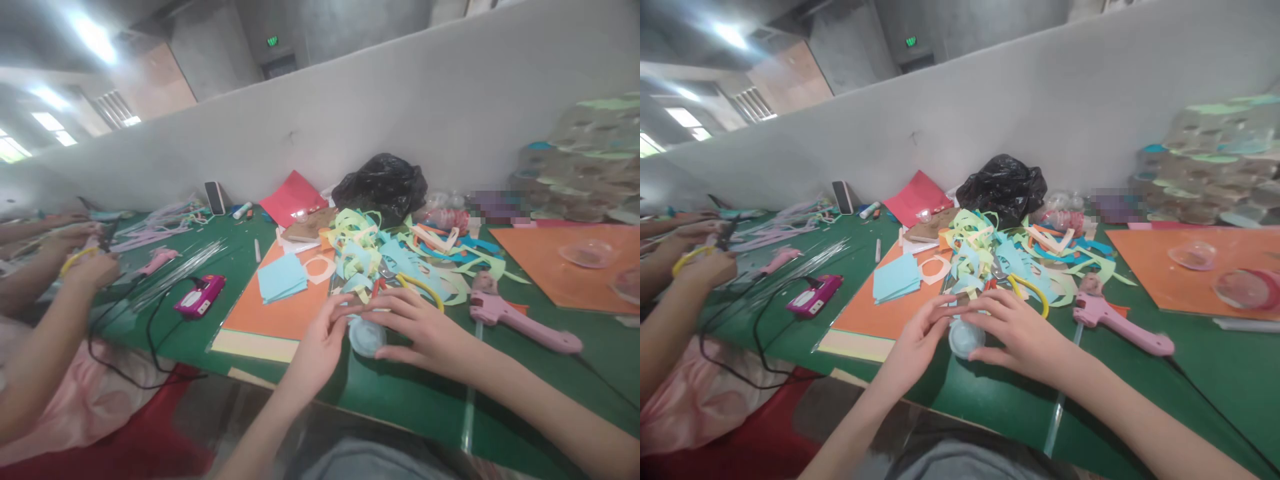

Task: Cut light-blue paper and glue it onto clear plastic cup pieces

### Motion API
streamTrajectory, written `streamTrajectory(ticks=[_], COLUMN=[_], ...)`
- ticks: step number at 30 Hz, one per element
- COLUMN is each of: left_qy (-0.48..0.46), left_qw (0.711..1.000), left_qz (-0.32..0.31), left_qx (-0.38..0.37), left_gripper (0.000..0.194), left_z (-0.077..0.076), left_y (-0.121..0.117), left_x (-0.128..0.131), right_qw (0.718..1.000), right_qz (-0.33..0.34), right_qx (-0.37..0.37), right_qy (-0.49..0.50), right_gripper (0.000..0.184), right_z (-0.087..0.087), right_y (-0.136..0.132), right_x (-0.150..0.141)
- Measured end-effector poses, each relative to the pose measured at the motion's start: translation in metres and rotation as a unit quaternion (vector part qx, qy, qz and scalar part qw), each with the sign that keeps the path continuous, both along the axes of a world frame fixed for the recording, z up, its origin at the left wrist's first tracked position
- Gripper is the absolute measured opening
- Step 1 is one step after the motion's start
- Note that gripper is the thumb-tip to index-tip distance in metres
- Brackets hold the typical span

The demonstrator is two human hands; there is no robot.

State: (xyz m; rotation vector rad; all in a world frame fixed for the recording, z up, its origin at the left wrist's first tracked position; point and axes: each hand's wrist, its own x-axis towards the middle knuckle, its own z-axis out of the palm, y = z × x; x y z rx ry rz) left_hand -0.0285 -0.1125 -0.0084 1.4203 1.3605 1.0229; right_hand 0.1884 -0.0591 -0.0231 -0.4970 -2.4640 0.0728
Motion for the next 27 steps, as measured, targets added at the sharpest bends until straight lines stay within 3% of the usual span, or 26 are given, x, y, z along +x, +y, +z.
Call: streamTrajectory(ticks=[4, 11, 13, 18, 22, 24, 27], left_qy=[0.194, 0.352, 0.378, 0.411, 0.422, 0.423, 0.417], left_qw=[0.964, 0.862, 0.844, 0.840, 0.833, 0.831, 0.828], left_qz=[0.045, -0.037, -0.040, -0.032, -0.005, 0.012, 0.036], left_qx=[0.177, 0.362, 0.378, 0.351, 0.358, 0.362, 0.373], left_gripper=[0.035, 0.037, 0.036, 0.037, 0.036, 0.036, 0.036], left_z=[-0.010, -0.006, -0.005, -0.009, -0.011, -0.008, 0.001], left_y=[-0.009, -0.025, -0.025, -0.022, -0.021, -0.022, -0.023], left_x=[-0.004, 0.008, 0.012, 0.012, 0.007, 0.005, 0.004], right_qw=[0.999, 0.998, 0.998, 0.996, 0.990, 0.988, 0.984], right_qz=[0.000, -0.024, -0.032, -0.052, -0.086, -0.121, -0.179], right_qx=[-0.045, -0.031, -0.023, -0.059, -0.110, -0.090, 0.006], right_qy=[-0.029, -0.048, -0.050, -0.040, 0.018, 0.035, 0.019], right_gripper=[0.041, 0.044, 0.045, 0.048, 0.031, 0.029, 0.027], right_z=[-0.001, -0.008, -0.010, 0.000, 0.009, 0.009, 0.004], right_y=[-0.002, 0.002, 0.003, 0.004, 0.010, 0.016, 0.024], right_x=[-0.002, 0.000, 0.002, 0.007, 0.013, 0.017, 0.023])
